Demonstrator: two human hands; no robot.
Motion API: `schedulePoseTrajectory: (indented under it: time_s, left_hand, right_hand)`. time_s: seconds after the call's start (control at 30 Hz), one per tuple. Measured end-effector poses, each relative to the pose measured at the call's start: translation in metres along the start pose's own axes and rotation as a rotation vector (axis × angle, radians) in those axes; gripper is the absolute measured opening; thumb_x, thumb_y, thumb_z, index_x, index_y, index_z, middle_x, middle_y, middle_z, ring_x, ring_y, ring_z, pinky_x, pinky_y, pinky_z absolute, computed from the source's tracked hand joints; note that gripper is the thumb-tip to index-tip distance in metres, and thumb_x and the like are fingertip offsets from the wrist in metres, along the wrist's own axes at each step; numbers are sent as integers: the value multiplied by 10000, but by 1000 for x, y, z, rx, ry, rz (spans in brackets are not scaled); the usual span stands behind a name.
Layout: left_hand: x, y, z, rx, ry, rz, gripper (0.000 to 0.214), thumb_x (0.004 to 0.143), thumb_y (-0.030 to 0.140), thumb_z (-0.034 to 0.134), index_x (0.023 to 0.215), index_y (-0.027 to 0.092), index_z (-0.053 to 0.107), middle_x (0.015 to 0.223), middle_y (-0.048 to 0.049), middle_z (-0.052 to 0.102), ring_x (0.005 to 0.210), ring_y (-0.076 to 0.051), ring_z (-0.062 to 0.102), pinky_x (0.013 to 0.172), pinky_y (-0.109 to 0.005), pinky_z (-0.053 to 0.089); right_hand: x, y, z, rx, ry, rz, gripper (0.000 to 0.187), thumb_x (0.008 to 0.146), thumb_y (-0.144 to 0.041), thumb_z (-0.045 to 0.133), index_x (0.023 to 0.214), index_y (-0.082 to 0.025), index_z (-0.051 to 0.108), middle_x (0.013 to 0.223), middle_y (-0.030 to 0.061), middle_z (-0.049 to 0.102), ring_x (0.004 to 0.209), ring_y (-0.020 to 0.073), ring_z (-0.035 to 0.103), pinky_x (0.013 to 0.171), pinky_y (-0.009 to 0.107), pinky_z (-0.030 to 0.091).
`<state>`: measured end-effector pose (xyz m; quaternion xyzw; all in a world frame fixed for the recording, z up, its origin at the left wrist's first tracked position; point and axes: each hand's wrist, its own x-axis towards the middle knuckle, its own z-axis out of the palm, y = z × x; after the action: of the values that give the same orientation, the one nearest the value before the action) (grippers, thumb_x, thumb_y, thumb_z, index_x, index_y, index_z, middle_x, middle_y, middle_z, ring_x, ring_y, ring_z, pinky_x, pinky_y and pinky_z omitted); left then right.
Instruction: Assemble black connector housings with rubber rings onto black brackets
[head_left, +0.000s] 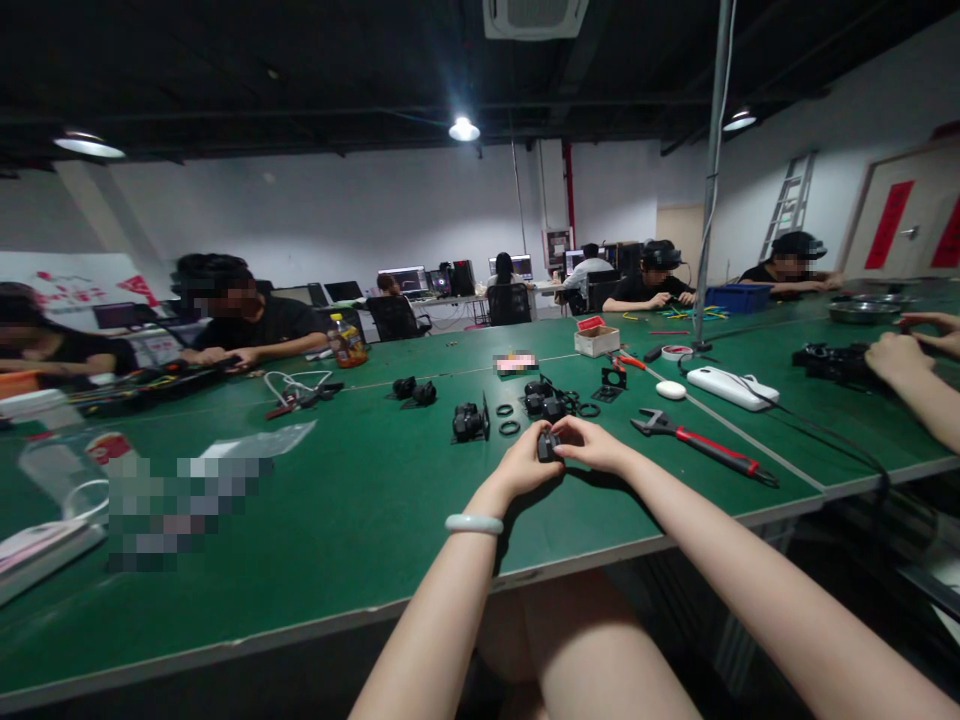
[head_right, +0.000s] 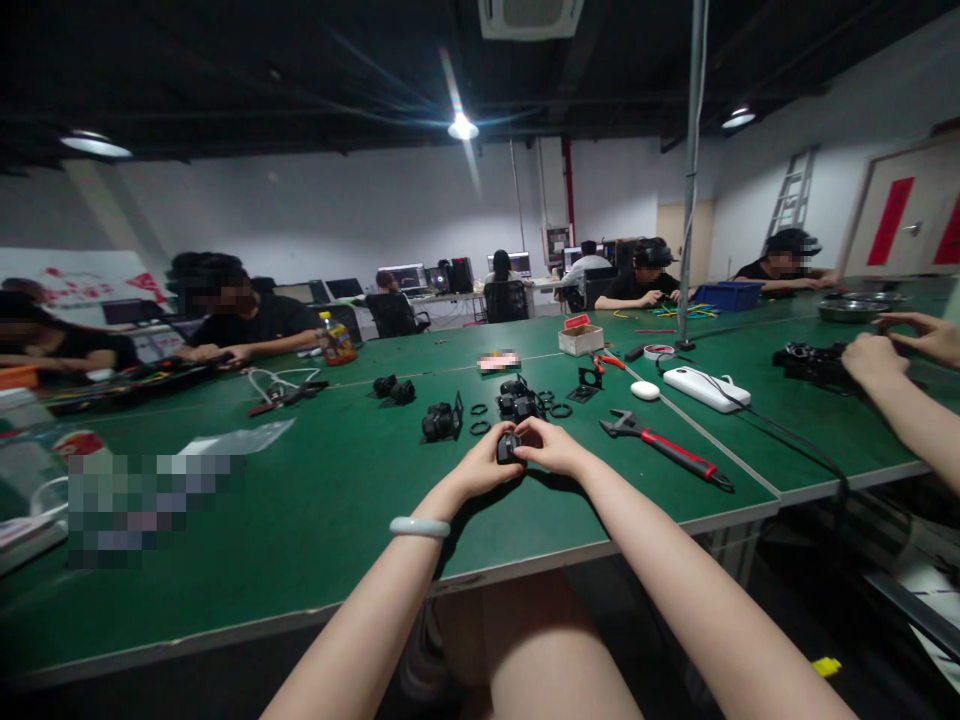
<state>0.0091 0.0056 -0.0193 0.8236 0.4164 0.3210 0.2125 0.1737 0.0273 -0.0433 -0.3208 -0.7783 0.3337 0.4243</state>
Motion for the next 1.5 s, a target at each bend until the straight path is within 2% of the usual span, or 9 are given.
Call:
schedulePoseTrajectory:
  time_s: [0.13, 0.4, 1.0, 1.07, 1.2, 1.27, 1.33, 1.5]
  left_hand:
    - [0, -4, 1, 7, 20, -24, 603, 550, 230, 613, 1113, 185, 402, 1016, -40, 524, 897, -195, 510, 810, -300, 399]
    - [1, -9, 1, 49, 13, 19, 571, 580, 253, 593, 1111, 181, 395, 988, -42, 528, 856, -181, 518, 754, -276, 416]
    - [0, -10, 2, 22, 14, 48, 586, 588, 199, 577, 1141, 166, 385, 1059, -59, 511, 928, -193, 501, 816, -294, 397]
    - [1, -12, 1, 23, 12, 63, 588, 590, 209, 584, 1141, 160, 384, 1071, -64, 506, 948, -199, 494, 837, -304, 387]
    - [2, -15, 0, 54, 42, 76, 617, 584, 221, 604, 1151, 148, 372, 1121, -82, 475, 1024, -215, 454, 901, -316, 345]
    - [2, -16, 0, 84, 66, 83, 624, 588, 216, 599, 1162, 149, 363, 1148, -88, 456, 1052, -219, 435, 920, -318, 328]
    - [2, -17, -2, 121, 82, 89, 630, 591, 208, 590, 1173, 152, 355, 1158, -91, 448, 1064, -224, 427, 925, -324, 324]
    - [2, -16, -5, 215, 168, 97, 639, 602, 205, 574, 1190, 128, 337, 1183, -117, 419, 1091, -239, 402, 939, -336, 308]
  right_hand:
    - [2, 3, 1, -4, 1, 20, 325, 671, -257, 584, 974, -151, 535, 952, 65, 590, 855, 175, 551, 788, 326, 415]
    - [3, 5, 2, 20, 14, -6, 323, 669, -239, 589, 976, -149, 542, 961, 64, 590, 863, 175, 548, 803, 329, 412]
    - [1, 0, 1, -9, 30, -25, 373, 667, -259, 581, 1018, -149, 517, 976, 72, 586, 864, 172, 556, 784, 326, 428]
    - [-1, -6, -3, -74, 82, -52, 359, 691, -269, 551, 1028, -156, 504, 973, 72, 581, 849, 163, 557, 754, 309, 441]
    - [-6, -13, -23, -402, 324, -70, 284, 719, -247, 494, 989, -160, 515, 945, 68, 564, 856, 162, 531, 751, 289, 425]
    - [-9, -12, -38, -618, 476, 25, 231, 726, -217, 460, 933, -144, 532, 917, 79, 556, 886, 178, 506, 808, 310, 387]
    - [-13, -8, -52, -790, 582, 189, 237, 723, -197, 437, 933, -137, 530, 934, 100, 542, 920, 203, 483, 822, 332, 367]
    - [-31, -2, -75, -1012, 631, 606, 311, 704, -191, 426, 996, -123, 510, 998, 152, 512, 971, 279, 440, 773, 402, 363]
